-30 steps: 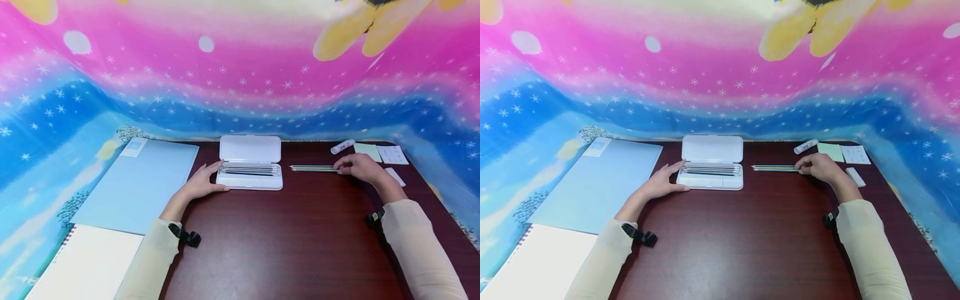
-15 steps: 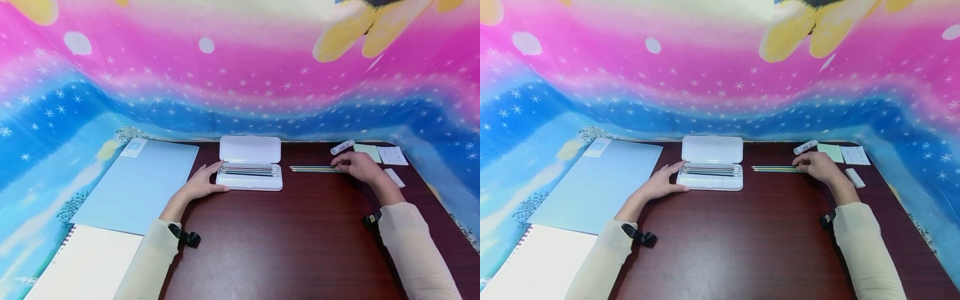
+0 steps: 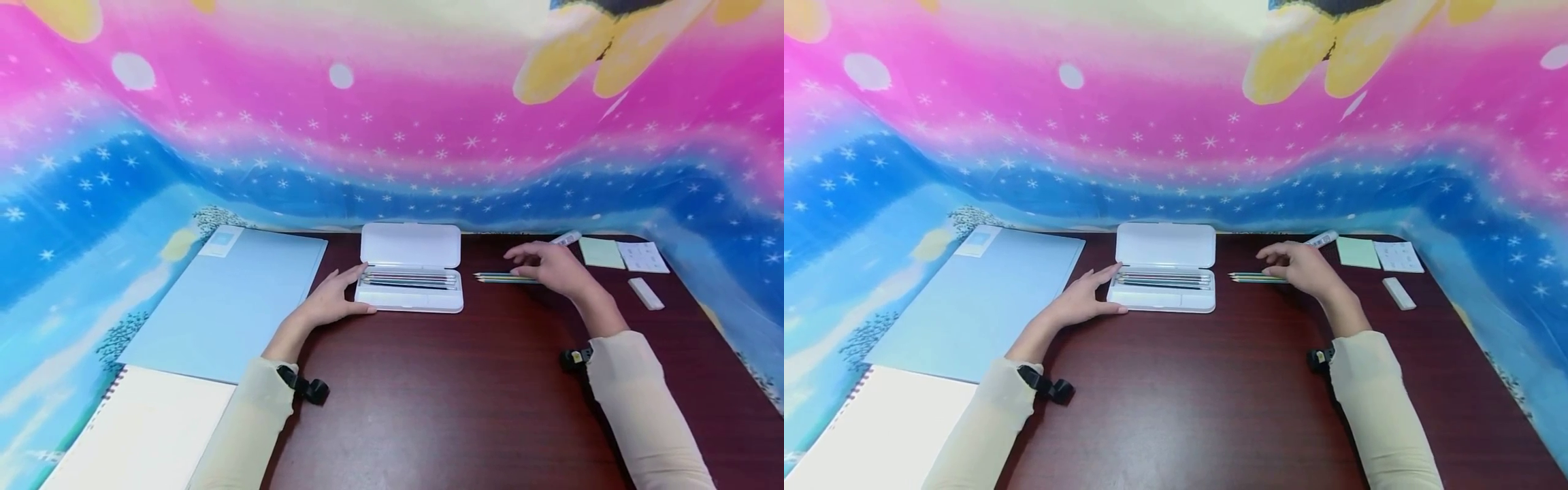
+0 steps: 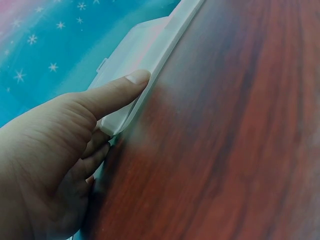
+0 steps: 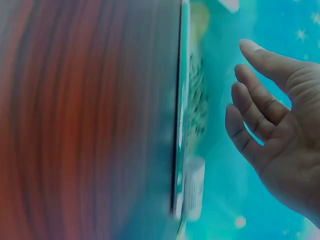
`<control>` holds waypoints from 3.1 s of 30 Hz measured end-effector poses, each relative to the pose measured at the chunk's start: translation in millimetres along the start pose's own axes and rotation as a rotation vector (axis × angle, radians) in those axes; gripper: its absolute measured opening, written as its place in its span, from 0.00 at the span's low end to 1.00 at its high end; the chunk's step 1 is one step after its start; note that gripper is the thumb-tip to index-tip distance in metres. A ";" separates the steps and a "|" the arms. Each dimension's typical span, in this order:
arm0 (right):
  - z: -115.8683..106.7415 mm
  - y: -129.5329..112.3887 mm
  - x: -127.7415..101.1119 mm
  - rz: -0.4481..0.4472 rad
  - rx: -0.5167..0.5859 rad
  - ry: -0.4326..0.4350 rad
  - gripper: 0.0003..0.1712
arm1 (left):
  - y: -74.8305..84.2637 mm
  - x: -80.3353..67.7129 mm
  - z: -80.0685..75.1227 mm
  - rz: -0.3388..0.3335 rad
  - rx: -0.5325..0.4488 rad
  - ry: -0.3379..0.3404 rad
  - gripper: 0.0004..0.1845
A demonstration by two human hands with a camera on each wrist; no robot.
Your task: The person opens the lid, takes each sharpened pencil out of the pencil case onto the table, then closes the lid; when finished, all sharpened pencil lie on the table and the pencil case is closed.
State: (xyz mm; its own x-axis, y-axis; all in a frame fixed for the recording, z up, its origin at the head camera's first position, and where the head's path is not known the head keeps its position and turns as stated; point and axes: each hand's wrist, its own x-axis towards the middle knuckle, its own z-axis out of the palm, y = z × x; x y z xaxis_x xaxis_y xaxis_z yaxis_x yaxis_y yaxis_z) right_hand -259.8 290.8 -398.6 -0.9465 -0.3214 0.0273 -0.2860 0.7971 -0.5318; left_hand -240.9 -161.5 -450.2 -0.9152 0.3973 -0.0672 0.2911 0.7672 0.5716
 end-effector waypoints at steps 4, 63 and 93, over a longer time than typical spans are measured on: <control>9.0 -18.7 8.7 0.002 0.061 -0.011 0.21 | 0.7 -0.6 -0.8 0.007 -0.011 0.001 0.54; 74.5 -100.7 47.5 -0.192 -0.107 -0.211 0.05 | 0.1 2.6 -0.7 0.028 -0.003 -0.015 0.55; 4.4 -10.4 0.0 0.014 0.090 0.069 0.07 | -0.2 1.7 -2.7 0.038 -0.025 -0.006 0.54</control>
State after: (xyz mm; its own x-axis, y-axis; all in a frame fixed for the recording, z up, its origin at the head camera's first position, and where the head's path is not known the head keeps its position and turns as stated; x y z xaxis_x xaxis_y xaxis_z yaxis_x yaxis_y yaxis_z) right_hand -256.2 280.2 -396.7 -0.9593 -0.2722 0.0755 -0.2608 0.7510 -0.6066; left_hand -243.2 -162.4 -448.2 -0.9019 0.4289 -0.0504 0.3181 0.7386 0.5944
